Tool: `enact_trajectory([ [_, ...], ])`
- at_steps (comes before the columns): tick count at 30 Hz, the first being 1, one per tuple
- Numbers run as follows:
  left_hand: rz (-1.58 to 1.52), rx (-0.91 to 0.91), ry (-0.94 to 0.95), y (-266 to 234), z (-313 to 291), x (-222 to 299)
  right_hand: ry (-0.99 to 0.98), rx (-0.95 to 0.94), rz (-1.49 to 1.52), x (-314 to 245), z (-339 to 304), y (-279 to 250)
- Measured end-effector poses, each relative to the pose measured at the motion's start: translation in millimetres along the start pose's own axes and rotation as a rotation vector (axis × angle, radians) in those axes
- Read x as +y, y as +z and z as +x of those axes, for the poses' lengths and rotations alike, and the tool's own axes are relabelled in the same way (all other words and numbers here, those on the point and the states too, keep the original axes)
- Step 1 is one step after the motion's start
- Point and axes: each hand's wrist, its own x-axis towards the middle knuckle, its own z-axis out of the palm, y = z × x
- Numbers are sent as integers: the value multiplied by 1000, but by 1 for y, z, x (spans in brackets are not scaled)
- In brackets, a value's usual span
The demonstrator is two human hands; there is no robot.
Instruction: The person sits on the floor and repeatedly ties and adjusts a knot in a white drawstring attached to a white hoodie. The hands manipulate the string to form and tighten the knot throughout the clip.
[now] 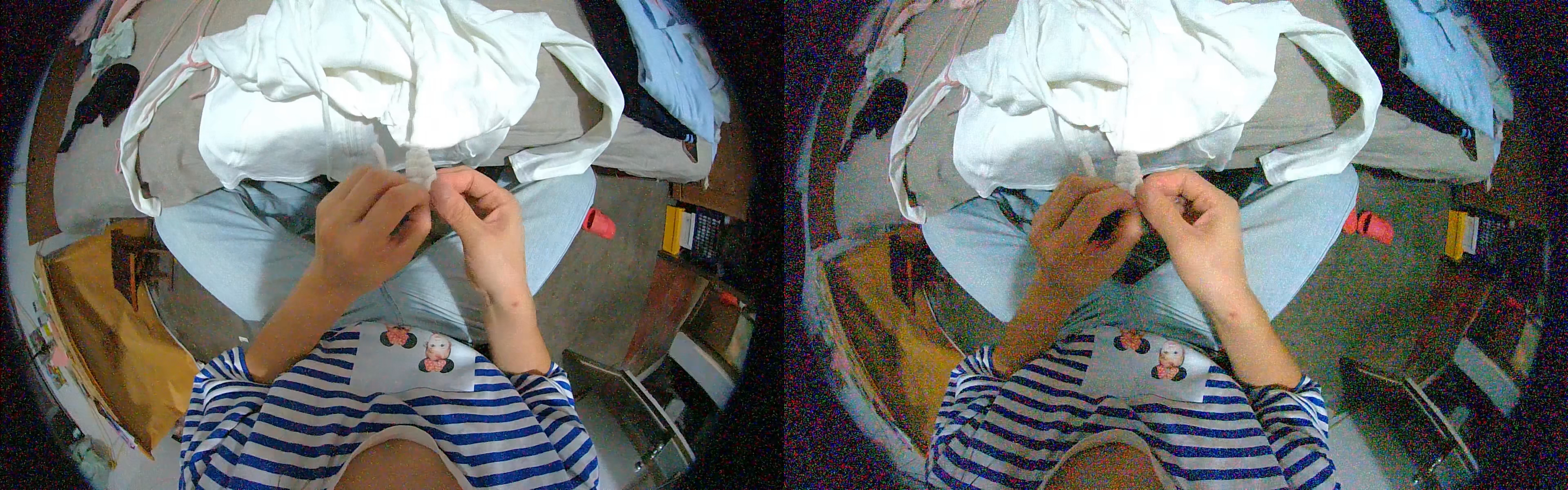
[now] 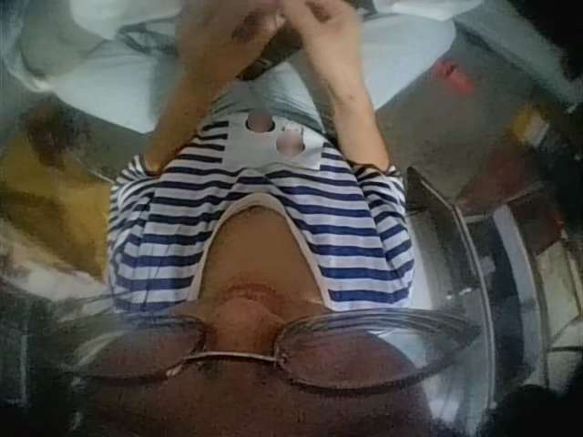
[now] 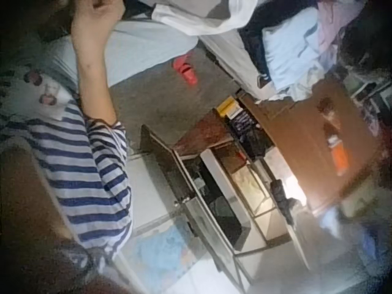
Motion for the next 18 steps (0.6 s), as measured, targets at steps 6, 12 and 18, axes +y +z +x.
enact_trajectory([
  [6,-17,-15,38,-1,1,0,-23,-11,-104,-3,3,-5],
  [12,-125,45,-17,3,2,0,-7,31,-134,-5,4,-1],
  [18,-133,110,-170,0,0,-6,13,-7,-62,-9,-4,0],
])
